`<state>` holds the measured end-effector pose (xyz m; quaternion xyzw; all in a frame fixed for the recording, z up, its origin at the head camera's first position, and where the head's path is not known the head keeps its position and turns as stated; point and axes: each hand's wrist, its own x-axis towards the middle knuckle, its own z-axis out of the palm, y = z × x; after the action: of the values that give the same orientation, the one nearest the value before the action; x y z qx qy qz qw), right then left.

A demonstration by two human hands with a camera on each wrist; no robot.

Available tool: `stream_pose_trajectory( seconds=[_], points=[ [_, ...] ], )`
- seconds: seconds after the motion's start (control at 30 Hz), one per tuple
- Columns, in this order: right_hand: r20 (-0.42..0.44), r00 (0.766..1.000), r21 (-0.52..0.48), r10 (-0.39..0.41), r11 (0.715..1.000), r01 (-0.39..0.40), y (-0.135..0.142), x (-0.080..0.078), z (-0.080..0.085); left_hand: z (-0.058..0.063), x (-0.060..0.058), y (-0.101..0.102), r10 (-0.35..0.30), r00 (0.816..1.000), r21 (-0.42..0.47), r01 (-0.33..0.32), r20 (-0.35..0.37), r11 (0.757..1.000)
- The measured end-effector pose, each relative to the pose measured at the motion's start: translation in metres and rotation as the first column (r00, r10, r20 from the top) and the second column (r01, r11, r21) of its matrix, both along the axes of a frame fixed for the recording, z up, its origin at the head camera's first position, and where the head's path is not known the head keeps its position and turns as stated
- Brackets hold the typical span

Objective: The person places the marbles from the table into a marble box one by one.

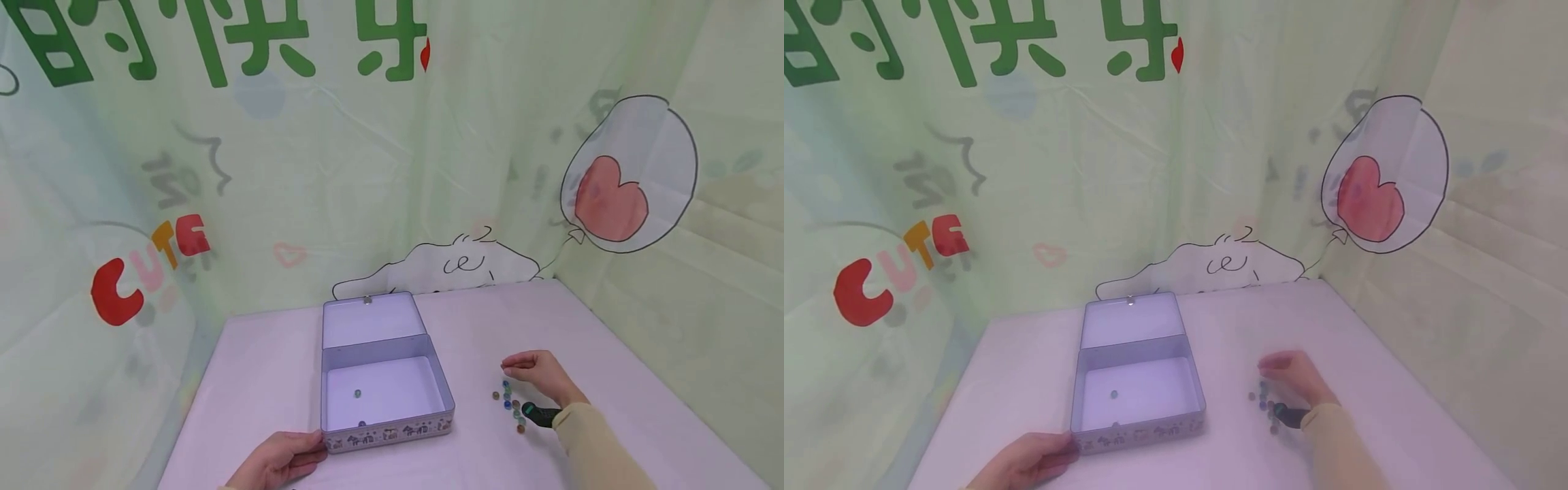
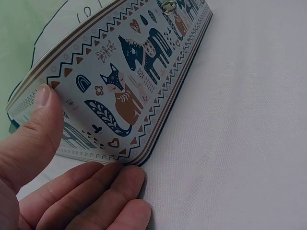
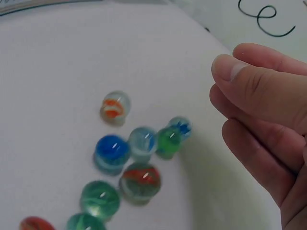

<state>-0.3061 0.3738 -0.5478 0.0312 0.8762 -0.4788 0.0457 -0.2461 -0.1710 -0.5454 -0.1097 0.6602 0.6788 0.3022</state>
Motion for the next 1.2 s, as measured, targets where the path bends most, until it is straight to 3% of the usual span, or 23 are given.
stream_pose_trajectory(
  seconds=[0.27,0.5,0.83,0.97,1.2],
  points=[
    [0.028,0.998,0.028,-0.059,0.998,0.058,-0.002,0.0,-0.018,-0.002,-0.001,-0.001,-0.002,1.0,0.011,0.002,0.004,1.0],
    [-0.004,0.999,0.048,-0.049,0.998,0.049,-0.001,-0.003,-0.021,0.0,-0.001,-0.001,-0.004,1.0,0.01,0.004,0.006,1.0],
    [0.016,0.997,0.082,-0.071,0.994,0.069,-0.001,-0.006,-0.025,-0.001,-0.001,0.0,-0.013,1.0,0.017,0.013,-0.008,1.0],
    [0.027,0.996,0.082,-0.08,0.994,0.077,-0.003,-0.002,-0.02,-0.002,-0.001,-0.001,-0.022,1.0,0.013,0.022,-0.01,1.0],
    [-0.082,0.996,0.046,-0.02,0.999,0.023,-0.015,-0.002,0.006,-0.005,-0.001,-0.003,-0.022,1.0,0.008,0.022,-0.01,1.0]
  ],
)
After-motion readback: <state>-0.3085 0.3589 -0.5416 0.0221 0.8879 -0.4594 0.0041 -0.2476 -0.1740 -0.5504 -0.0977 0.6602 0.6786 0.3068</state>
